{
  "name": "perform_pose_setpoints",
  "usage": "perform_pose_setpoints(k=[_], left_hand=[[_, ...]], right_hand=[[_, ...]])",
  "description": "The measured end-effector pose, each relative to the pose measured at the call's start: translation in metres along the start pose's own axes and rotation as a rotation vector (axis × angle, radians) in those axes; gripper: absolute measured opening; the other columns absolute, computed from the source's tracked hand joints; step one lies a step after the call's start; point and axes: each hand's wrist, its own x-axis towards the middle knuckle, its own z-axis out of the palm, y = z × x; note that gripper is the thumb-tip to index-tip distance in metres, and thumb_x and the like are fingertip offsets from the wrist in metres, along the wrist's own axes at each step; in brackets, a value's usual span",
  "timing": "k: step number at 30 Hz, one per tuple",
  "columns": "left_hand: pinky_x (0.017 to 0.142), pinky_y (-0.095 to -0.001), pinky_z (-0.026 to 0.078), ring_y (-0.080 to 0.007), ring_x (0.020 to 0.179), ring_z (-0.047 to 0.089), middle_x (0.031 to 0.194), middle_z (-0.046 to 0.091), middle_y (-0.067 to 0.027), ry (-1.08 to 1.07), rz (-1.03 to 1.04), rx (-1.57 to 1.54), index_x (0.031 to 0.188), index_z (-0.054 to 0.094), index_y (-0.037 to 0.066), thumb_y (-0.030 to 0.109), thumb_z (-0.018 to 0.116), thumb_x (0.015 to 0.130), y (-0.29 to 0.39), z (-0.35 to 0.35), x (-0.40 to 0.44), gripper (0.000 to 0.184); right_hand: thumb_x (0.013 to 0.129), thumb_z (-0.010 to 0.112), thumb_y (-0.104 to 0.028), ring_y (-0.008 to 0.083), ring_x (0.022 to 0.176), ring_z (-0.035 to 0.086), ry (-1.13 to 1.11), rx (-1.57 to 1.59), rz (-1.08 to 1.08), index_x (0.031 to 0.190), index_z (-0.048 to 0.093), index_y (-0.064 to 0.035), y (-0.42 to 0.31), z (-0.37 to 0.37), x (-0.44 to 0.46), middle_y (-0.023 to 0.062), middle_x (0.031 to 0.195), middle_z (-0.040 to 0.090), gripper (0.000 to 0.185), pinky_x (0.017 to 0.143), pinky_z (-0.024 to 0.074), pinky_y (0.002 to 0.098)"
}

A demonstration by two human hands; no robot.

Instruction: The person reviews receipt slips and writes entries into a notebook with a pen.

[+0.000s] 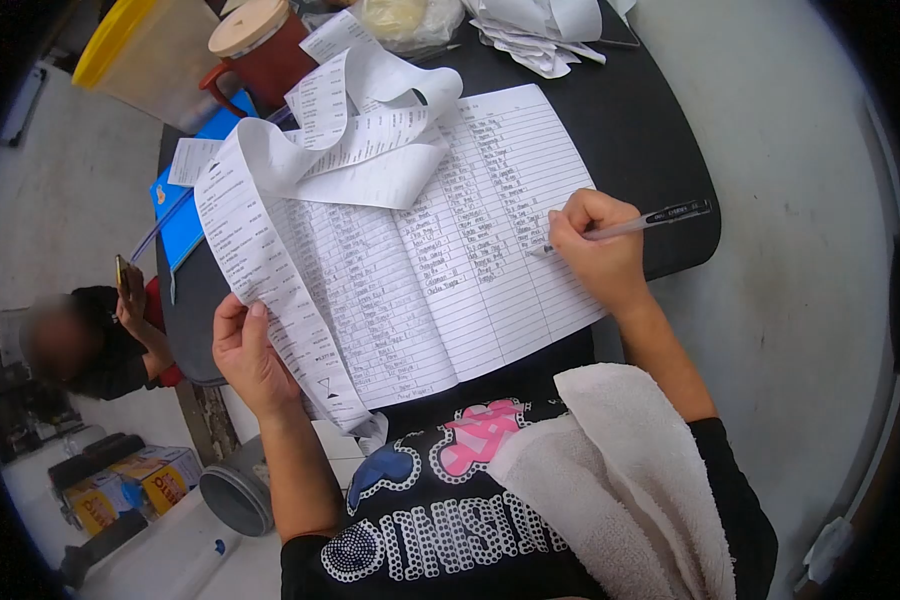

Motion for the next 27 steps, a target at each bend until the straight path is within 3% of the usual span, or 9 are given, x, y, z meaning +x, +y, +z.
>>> perform_pose_setpoints(k=[27], left_hand=[[0.081, -0.0269, 0.046, -0.0151, 0.087, 0.058, 0.097, 0.059, -0.0132, -0.015, 0.011, 0.004, 0.099, 0.051, -0.005, -0.003, 0.050, 0.084, -0.0007, 0.0006, 0.0005, 0.016]], right_hand=[[0.071, 0.059, 0.001, 0.0077, 0.045, 0.033, 0.027, 0.013, -0.024, 0.053, 0.037, -0.0038, 0.0046, 0.0010, 0.0006, 0.0028, 0.048, 0.039, 0.029, 0.042, 0.0270, 0.0265]])
